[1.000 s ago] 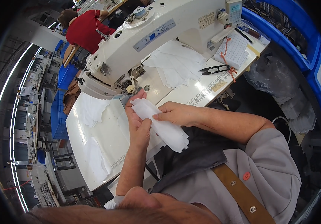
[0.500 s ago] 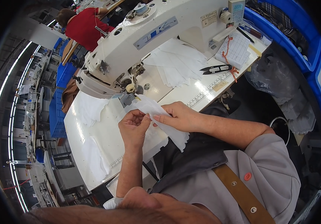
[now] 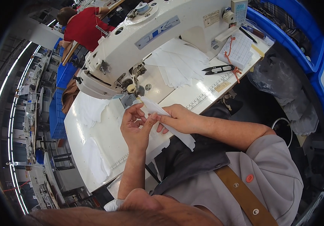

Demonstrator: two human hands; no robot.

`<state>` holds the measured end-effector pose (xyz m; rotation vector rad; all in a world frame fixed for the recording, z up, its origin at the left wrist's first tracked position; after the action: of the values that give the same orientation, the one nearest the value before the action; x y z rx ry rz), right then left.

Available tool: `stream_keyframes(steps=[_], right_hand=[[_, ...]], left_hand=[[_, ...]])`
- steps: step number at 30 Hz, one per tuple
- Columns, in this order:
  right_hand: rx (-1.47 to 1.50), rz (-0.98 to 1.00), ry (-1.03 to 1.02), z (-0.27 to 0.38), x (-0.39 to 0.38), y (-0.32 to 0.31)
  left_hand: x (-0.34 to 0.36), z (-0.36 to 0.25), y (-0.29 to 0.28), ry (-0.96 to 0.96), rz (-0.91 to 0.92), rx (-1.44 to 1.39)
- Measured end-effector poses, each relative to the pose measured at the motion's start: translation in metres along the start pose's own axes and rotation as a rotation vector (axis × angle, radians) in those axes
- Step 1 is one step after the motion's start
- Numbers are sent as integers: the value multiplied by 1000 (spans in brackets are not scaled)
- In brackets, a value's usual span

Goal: Sewing white fabric pieces using an industrial sewing machine.

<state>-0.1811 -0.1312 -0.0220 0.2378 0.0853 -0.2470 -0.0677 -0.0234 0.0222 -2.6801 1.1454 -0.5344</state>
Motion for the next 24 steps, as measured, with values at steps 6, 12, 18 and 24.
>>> stream_keyframes(steps=[6, 12, 18, 24], right_hand=[[-111, 113, -111, 1, 5, -2], [183, 250, 63, 14, 17, -8], [156, 56, 10, 12, 19, -2], [170, 33, -70, 8, 17, -26]], left_hand=[[-2, 13, -5, -201, -29, -75], [0, 9, -9, -110, -34, 57], [0, 8, -7, -161, -65, -71], [12, 33, -41, -271, -31, -188]])
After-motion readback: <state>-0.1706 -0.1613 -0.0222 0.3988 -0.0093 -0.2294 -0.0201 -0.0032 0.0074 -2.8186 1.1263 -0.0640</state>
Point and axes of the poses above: each hand's wrist, its own x-axis towards the middle knuckle, its own y-axis out of the palm, z = x × y, the point moved 5 cm from there along x, towards the middle knuckle, and after that the axes turned 3 degrees about -z, right-handed, at the moved point
